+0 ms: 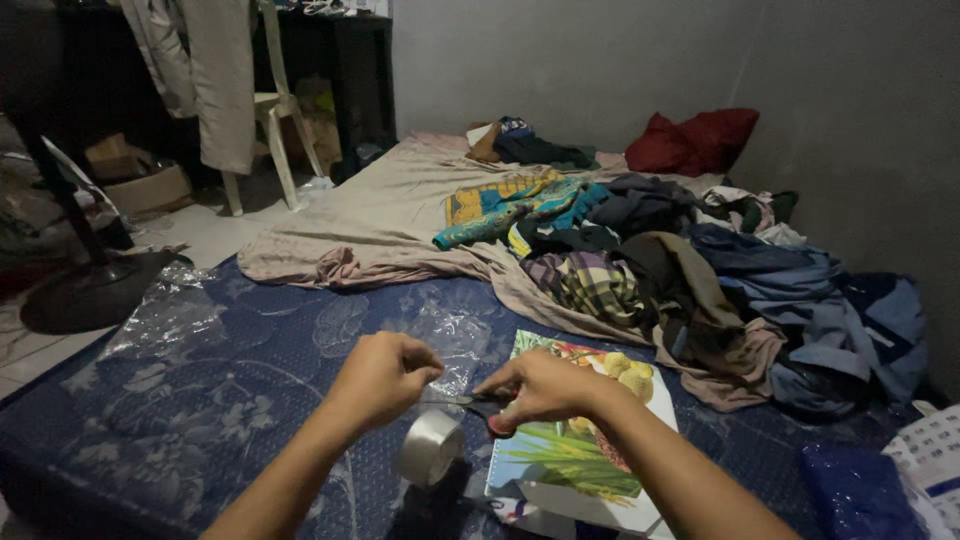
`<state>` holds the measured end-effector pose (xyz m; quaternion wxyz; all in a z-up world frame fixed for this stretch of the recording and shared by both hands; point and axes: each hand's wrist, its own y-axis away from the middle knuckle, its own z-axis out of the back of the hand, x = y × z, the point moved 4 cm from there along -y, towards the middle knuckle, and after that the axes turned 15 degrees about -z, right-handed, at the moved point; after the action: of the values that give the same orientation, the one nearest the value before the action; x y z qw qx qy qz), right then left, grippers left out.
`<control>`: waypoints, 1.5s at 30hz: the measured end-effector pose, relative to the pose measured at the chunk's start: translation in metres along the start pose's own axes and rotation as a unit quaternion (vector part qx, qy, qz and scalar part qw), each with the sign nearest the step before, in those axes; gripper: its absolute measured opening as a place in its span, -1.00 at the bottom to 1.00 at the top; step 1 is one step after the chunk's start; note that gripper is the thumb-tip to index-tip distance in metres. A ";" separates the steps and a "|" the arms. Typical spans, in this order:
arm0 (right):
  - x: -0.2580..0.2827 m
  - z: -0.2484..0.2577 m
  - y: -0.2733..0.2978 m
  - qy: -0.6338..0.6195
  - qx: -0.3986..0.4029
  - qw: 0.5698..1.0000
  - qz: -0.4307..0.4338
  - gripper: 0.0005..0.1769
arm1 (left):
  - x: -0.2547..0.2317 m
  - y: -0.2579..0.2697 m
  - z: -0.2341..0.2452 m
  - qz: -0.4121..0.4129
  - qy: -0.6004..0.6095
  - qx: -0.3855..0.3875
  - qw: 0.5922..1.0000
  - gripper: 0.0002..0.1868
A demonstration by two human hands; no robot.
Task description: The person folds a printed calendar sheet into a box shape on a bed, using scissors to cut tape and applying tape to secure the edges. They insert a blue plastic-wrapped item into the box, then handle additional calendar sheets and place the assembled box among other items.
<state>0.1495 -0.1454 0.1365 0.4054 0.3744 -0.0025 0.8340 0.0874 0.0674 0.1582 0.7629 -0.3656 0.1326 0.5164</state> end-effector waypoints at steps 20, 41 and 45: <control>0.001 -0.001 0.000 0.070 -0.040 0.997 0.001 -0.45 | 0.003 0.003 0.007 0.013 -0.007 -0.042 0.999 -0.81; -0.008 0.006 0.003 0.149 -0.055 0.987 0.034 -0.21 | 0.003 0.006 0.000 0.021 -0.017 -0.031 0.999 -0.82; -0.008 0.007 -0.010 0.149 -0.025 0.988 0.012 -0.23 | 0.002 0.006 -0.001 0.006 -0.008 -0.039 0.999 -0.82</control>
<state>0.1634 -0.1462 0.1337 0.4002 0.2355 0.0325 0.8850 0.0832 0.0689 0.1536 0.7458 -0.3901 0.1089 0.5289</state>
